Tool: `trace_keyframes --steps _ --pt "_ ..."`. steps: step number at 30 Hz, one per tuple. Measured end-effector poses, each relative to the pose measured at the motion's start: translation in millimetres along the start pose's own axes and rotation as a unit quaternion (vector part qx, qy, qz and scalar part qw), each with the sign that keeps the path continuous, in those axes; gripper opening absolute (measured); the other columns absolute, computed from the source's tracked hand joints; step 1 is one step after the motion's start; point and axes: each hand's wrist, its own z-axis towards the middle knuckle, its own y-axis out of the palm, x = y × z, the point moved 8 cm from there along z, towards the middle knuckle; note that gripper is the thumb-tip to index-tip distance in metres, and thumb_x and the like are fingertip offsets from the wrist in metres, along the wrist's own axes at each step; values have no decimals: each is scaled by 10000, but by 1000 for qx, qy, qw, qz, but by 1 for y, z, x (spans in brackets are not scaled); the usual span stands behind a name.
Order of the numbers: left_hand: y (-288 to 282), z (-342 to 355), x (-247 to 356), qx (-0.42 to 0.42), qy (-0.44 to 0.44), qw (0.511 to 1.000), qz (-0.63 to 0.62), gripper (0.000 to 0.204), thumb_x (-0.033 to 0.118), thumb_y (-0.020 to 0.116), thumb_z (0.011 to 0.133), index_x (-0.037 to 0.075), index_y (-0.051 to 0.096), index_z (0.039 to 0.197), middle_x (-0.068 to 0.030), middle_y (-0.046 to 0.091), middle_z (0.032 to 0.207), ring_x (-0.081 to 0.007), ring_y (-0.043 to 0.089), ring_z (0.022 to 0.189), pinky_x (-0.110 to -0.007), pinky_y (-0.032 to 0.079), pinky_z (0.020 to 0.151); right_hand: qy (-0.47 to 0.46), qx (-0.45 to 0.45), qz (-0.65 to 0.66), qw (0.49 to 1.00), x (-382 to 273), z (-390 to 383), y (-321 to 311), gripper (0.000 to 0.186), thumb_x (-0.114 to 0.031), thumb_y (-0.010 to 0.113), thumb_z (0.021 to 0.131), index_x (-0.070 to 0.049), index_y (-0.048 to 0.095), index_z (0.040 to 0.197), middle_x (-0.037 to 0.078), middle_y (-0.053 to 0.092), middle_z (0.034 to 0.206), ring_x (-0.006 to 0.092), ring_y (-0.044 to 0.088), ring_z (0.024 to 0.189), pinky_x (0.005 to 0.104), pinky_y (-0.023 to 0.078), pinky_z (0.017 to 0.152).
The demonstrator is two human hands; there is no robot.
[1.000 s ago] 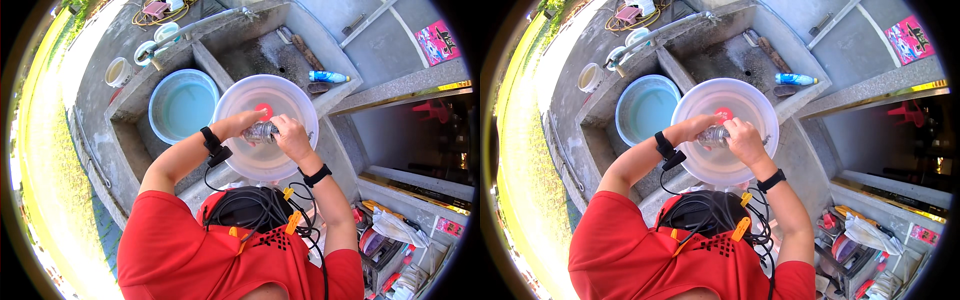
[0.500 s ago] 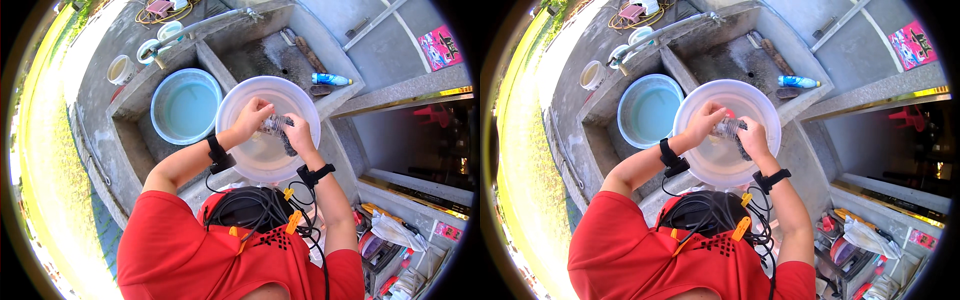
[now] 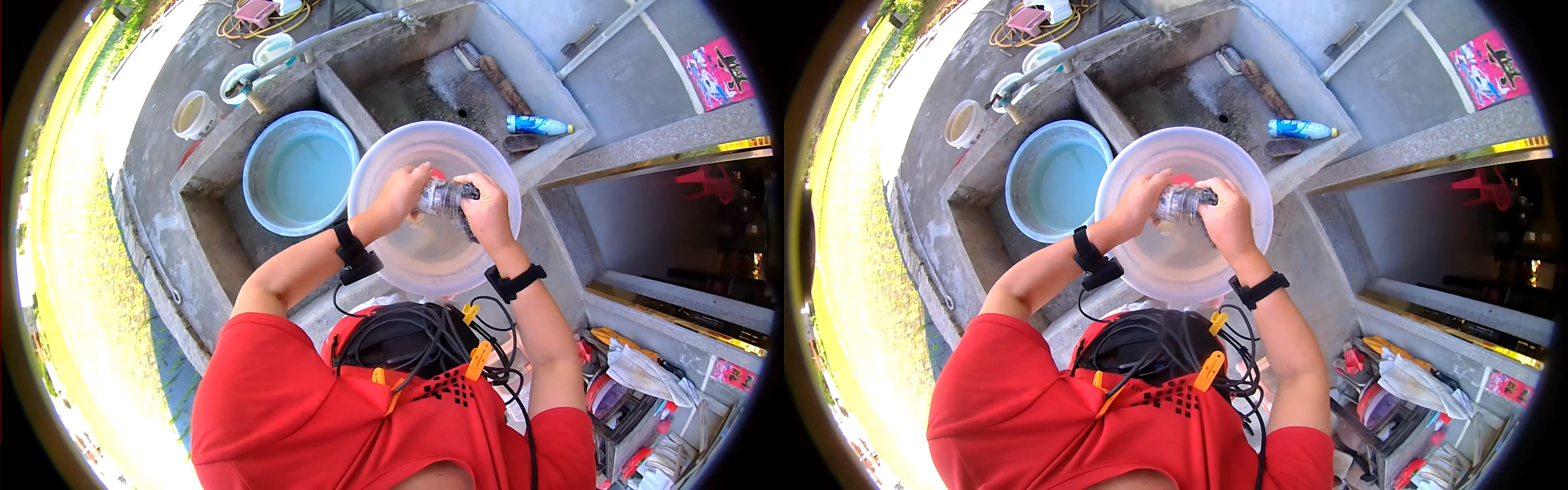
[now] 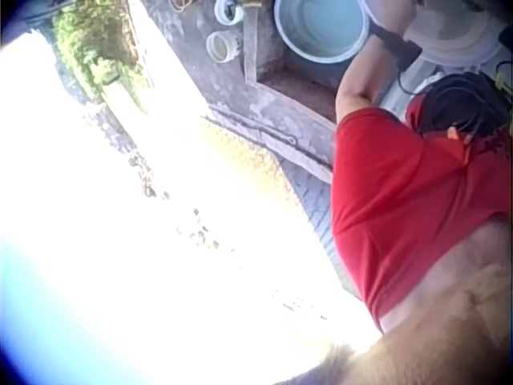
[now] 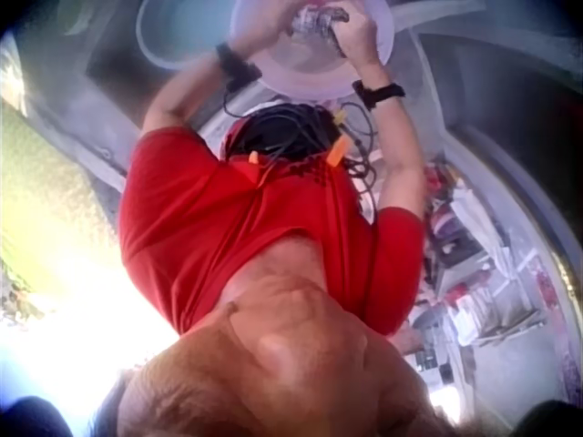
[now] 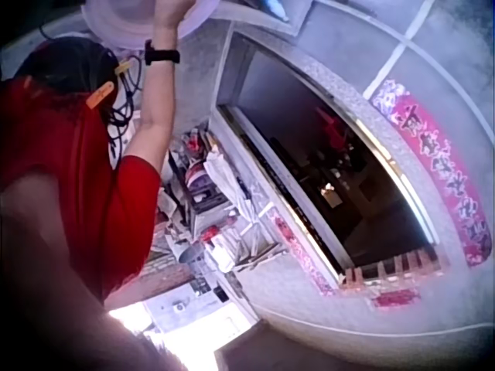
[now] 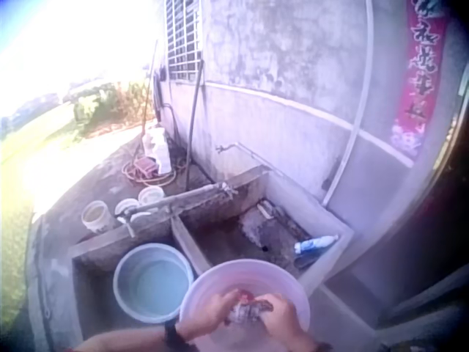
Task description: Washing a plastic bottle and a mesh scrubber in a concrete sink basin.
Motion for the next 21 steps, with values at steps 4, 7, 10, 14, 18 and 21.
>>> trace_keyframes --steps 4,7,10,14,18,21 --pt "-3 -6 18 77 56 994 62 456 430 506 956 -4 648 968 -85 628 710 -162 621 610 -306 477 506 196 -39 129 971 45 -9 19 191 6 671 790 14 670 981 67 684 850 161 659 803 306 519 735" --pt "-9 -9 39 109 174 966 157 441 415 544 942 -12 650 965 -90 645 764 -142 623 674 -297 490 606 322 -87 211 919 52 -19 29 163 -22 666 822 15 667 981 48 673 798 132 650 757 291 516 688" --pt "-11 -2 35 62 138 978 146 399 410 589 916 22 663 979 -90 672 841 -150 643 737 -281 482 671 251 -74 136 956 44 -14 18 172 -58 689 820 7 663 977 93 668 788 194 652 726 314 512 662" --pt "8 2 6 -135 -70 988 -23 462 480 548 938 45 657 1047 -93 676 927 -175 667 750 -319 545 602 -77 -48 -79 993 -25 -4 1 248 -6 673 755 -25 644 1001 161 651 884 339 649 797 392 518 689" --pt "11 -14 -10 -168 -212 962 -27 554 525 478 967 14 645 1102 -110 679 953 -202 692 760 -367 583 518 -131 -94 -177 971 -53 -4 9 339 41 637 709 -57 636 1033 161 640 958 381 625 871 439 514 736" --pt "6 -2 -5 -121 -100 987 33 532 505 476 977 15 655 1082 -104 684 917 -184 675 716 -335 558 518 -48 -59 -74 994 -19 -2 7 326 44 631 709 -37 644 1025 168 646 960 381 626 882 427 519 756"
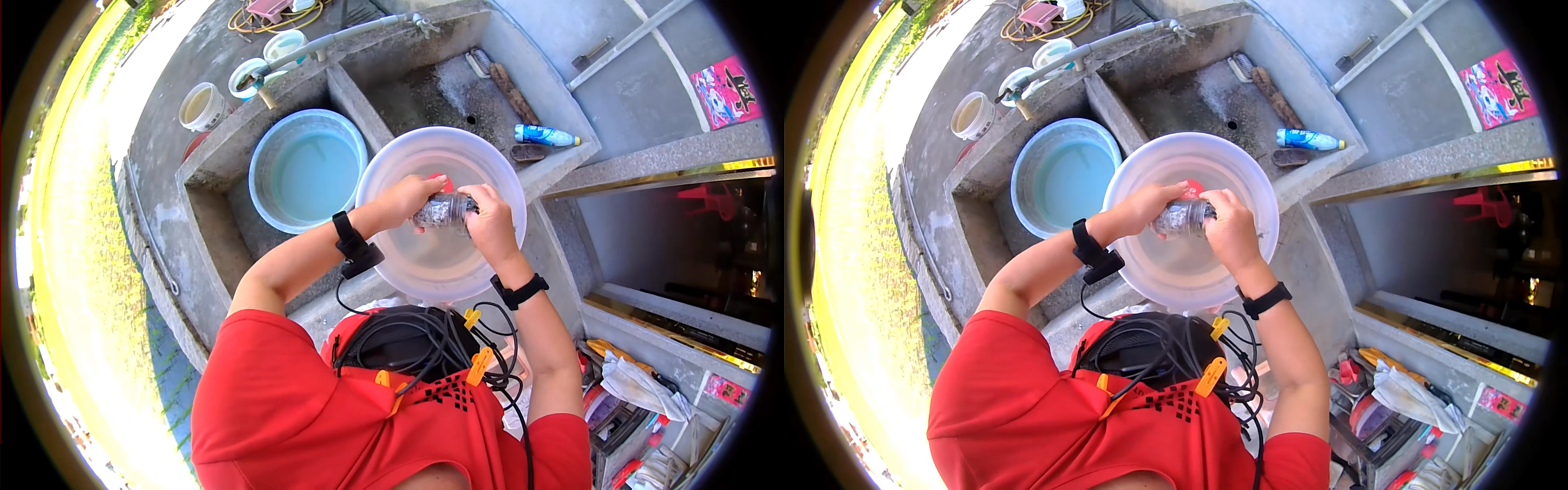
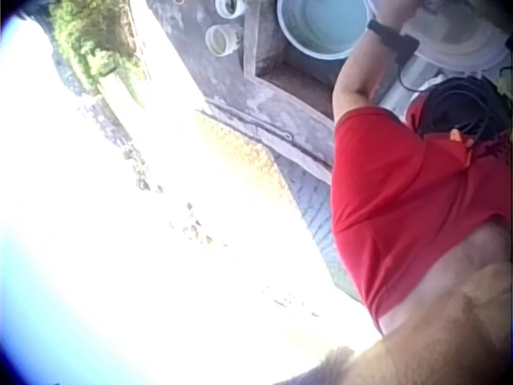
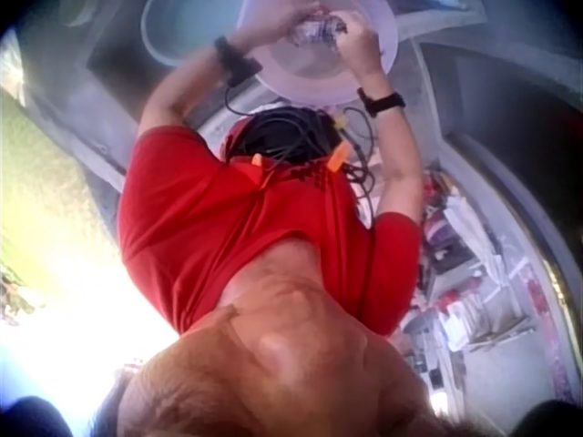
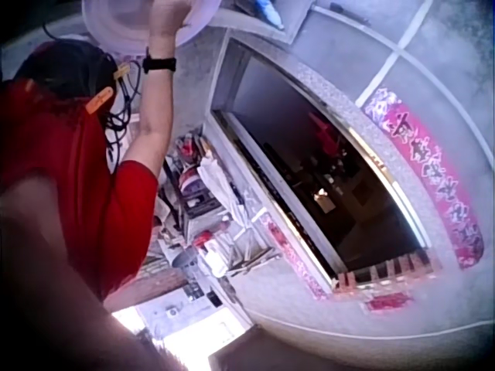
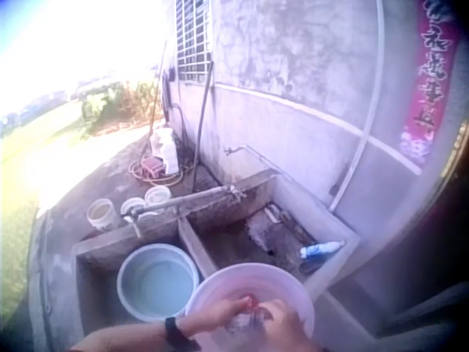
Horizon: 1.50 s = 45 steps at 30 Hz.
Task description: Washing a plastic bottle and a mesh scrubber in a concrete sink basin.
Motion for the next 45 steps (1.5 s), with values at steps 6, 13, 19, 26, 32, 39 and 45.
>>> trace_keyframes --steps 6,13,19,26,32,39,45 --pt "-8 -21 37 193 216 931 223 459 432 568 945 -17 658 963 -140 653 778 -216 659 683 -354 513 614 239 -61 185 951 51 -14 29 204 -37 693 802 24 658 994 124 675 816 187 669 720 334 531 676" --pt "-13 7 17 97 198 973 -62 385 414 546 978 55 635 1086 -70 664 936 -150 639 846 -319 524 744 246 -36 173 953 55 -13 15 221 -75 725 799 -6 655 996 109 658 795 188 666 730 343 515 656" --pt "10 -4 -12 -40 -58 986 -149 474 541 456 974 105 561 1126 -77 617 847 -193 652 671 -316 555 541 -29 -21 -79 996 -27 4 -13 218 48 631 731 -21 648 937 177 644 927 349 634 866 366 509 784" --pt "5 1 2 24 72 996 -44 489 503 499 952 42 556 1101 -77 603 781 -146 597 638 -253 446 451 152 11 77 985 42 -5 4 198 -13 676 780 -3 648 975 119 672 865 252 663 819 363 520 734" --pt "5 -16 35 88 202 971 89 479 448 559 927 21 581 1142 -68 628 937 -149 630 811 -292 523 595 277 -48 230 932 56 -17 15 188 -63 700 833 16 643 994 57 669 810 166 662 777 337 520 705" --pt "10 -2 -8 -55 -117 979 -156 488 503 495 967 75 574 1187 -84 667 966 -207 681 812 -400 585 597 -29 -17 -57 998 -22 -1 -14 231 42 615 728 -5 626 954 180 618 934 380 620 850 379 510 765" --pt "5 4 6 12 81 993 -85 445 479 496 961 51 594 1032 -76 631 803 -175 617 630 -306 443 436 49 48 -32 997 18 -1 -8 226 -23 691 765 -5 632 982 139 666 882 291 663 819 353 510 712"
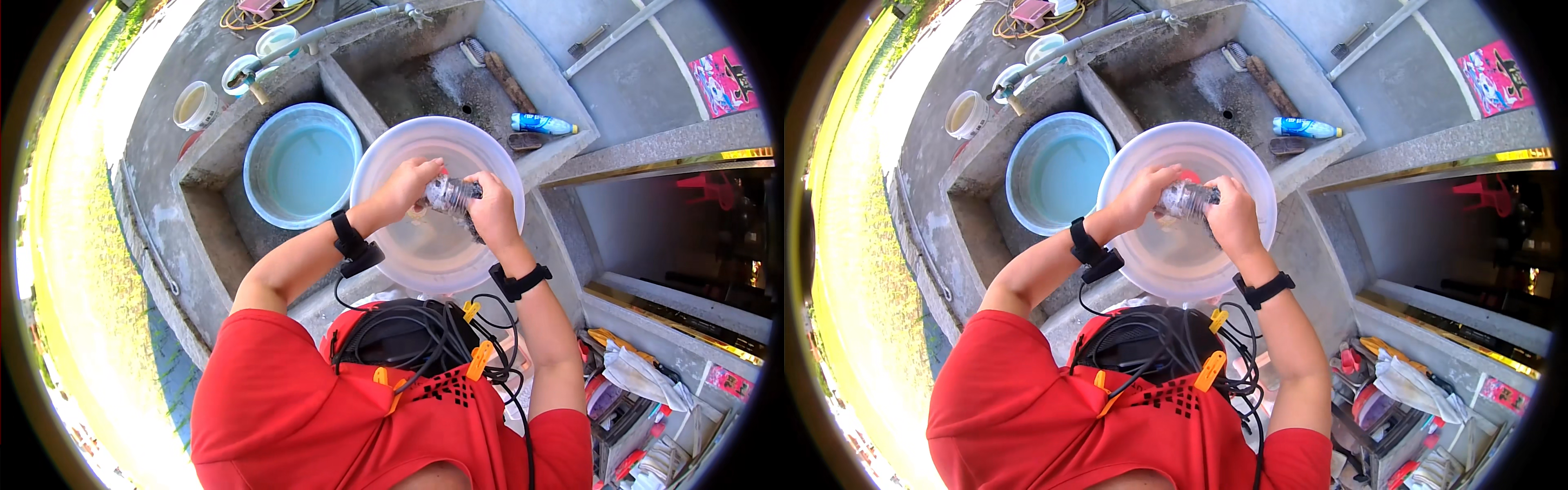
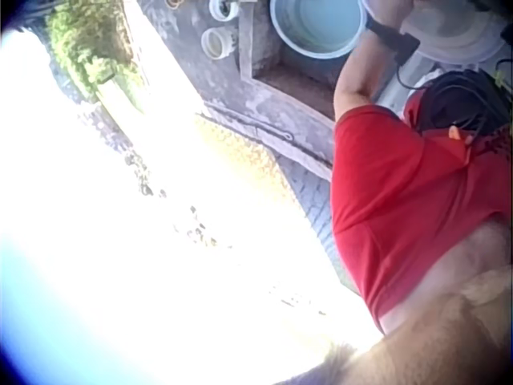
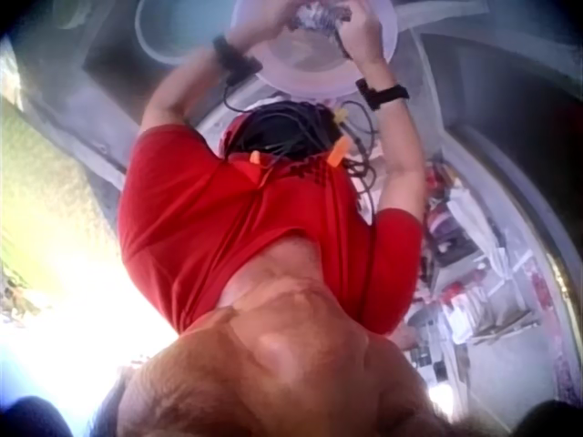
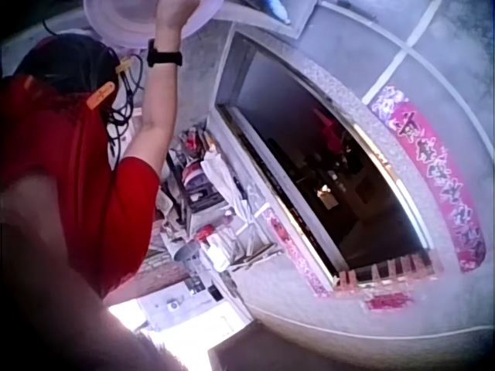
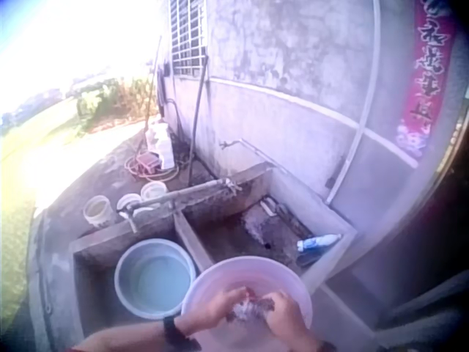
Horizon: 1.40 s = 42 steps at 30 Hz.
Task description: Washing a plastic bottle and a mesh scrubber in a concrete sink basin.
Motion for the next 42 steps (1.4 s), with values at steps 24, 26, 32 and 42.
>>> trace_keyframes --steps 24,26,32,42 --pt "3 -25 41 140 164 959 181 354 345 638 900 -7 628 937 -127 657 825 -202 649 763 -367 518 662 300 -171 333 877 31 -15 44 357 -227 781 816 15 604 1009 99 660 868 174 638 780 316 501 720" --pt "5 -25 42 135 206 947 205 333 322 648 897 -8 628 937 -145 654 863 -230 646 800 -367 510 704 310 -209 337 864 35 -20 51 382 -272 780 824 18 610 1004 76 648 862 148 618 773 314 497 713" --pt "-16 -16 33 182 220 928 238 300 296 646 906 5 626 977 -163 646 946 -268 634 863 -373 501 753 233 -243 135 932 43 -13 33 429 -334 775 812 34 624 972 137 670 879 250 654 787 358 499 720" --pt "-28 -4 5 -4 -33 978 -206 280 369 564 935 105 624 1006 -38 668 879 -164 662 721 -319 485 535 109 -191 -118 968 64 -28 50 683 -266 773 798 -55 445 1359 253 450 1382 429 562 1114 489 460 914"
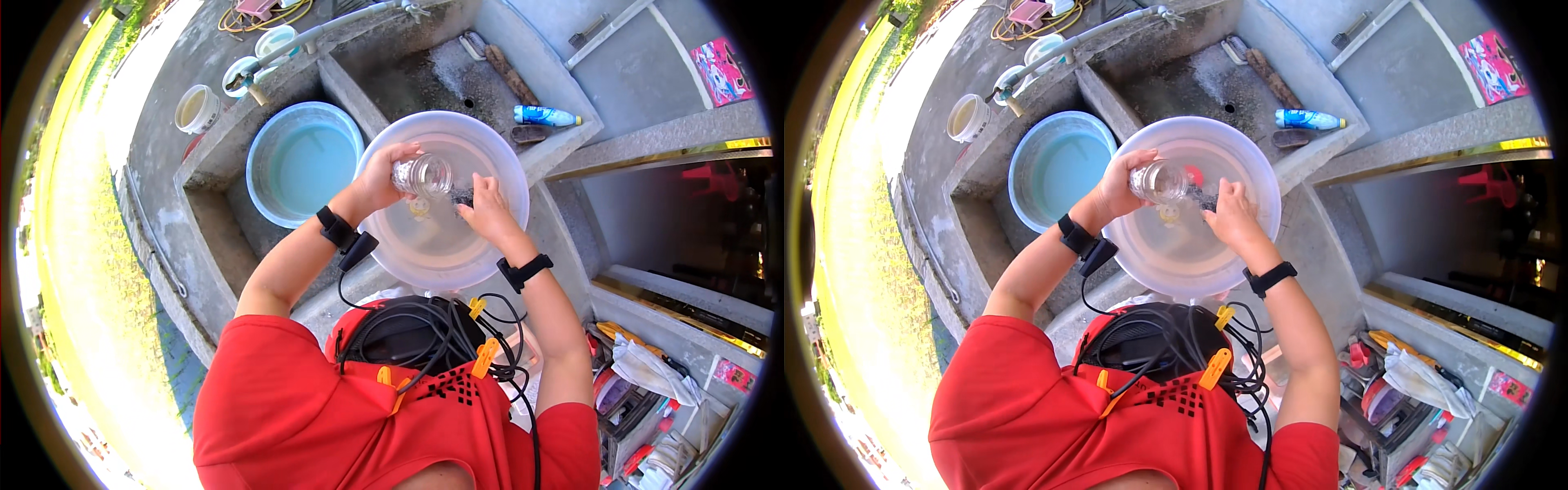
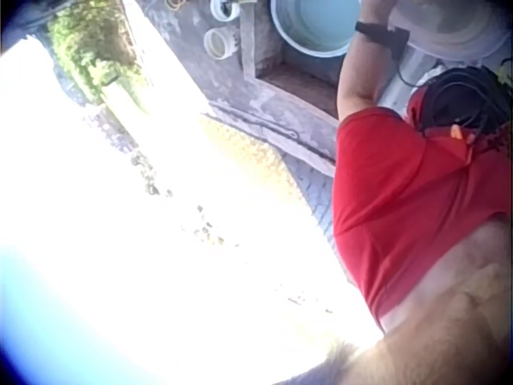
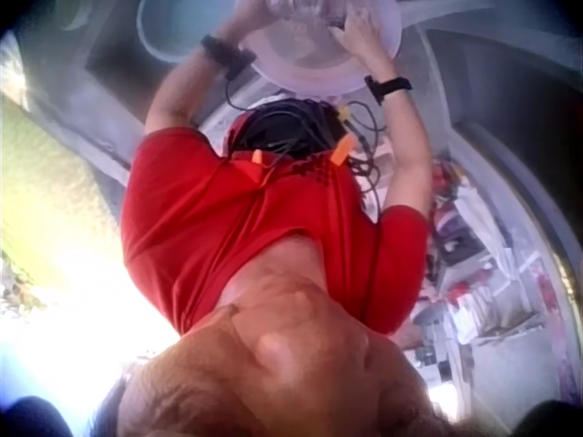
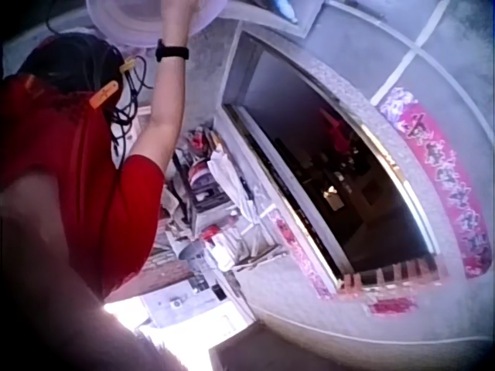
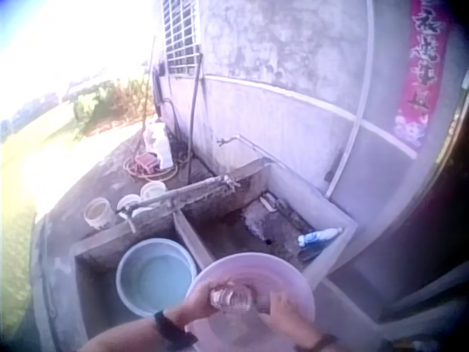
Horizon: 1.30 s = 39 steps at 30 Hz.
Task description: Washing a plastic bottle and a mesh scrubber in a concrete sink basin.
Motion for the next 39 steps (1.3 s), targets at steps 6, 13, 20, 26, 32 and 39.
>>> trace_keyframes --steps 6,13,20,26,32,39 --pt "8 -6 -18 -165 -101 968 -157 291 408 565 940 128 640 968 -8 677 866 -174 658 809 -350 474 573 -106 -130 -204 965 -31 -9 36 921 -242 775 802 -146 232 1540 256 315 1509 431 475 1261 570 402 970" --pt "13 -3 -34 -44 -62 976 -206 423 429 404 1024 121 510 1293 -97 595 1245 -262 584 1097 -398 496 837 -54 -134 -190 971 1 15 66 528 -79 694 783 -84 485 1267 253 497 1268 414 499 1206 536 420 946" --pt "-56 21 -82 131 -80 957 -248 450 398 304 1053 114 423 1380 -102 516 1371 -265 513 1237 -439 361 1013 -18 -110 -80 991 -8 9 18 468 13 578 729 -101 505 1177 187 520 1133 388 506 1139 517 383 920" --pt "-54 36 -96 129 -90 954 -256 489 414 248 1061 97 421 1391 -91 516 1380 -262 486 1270 -465 277 1078 -33 -34 11 999 -14 3 -7 484 -18 596 694 -136 534 1160 151 504 1095 369 477 1131 486 348 900" --pt "-58 43 -101 120 -94 958 -243 524 439 233 1060 90 410 1408 -90 518 1386 -249 470 1289 -461 258 1089 -42 52 -37 997 -31 -1 -30 483 -140 716 722 -143 544 1174 137 512 1083 349 493 1095 471 363 870" --pt "-56 42 -112 140 -111 948 -263 409 371 332 1040 99 468 1314 -96 568 1294 -274 537 1160 -486 364 991 -71 102 67 990 -35 11 -3 387 -268 776 782 -145 602 1105 121 563 1074 315 538 1047 479 370 878"
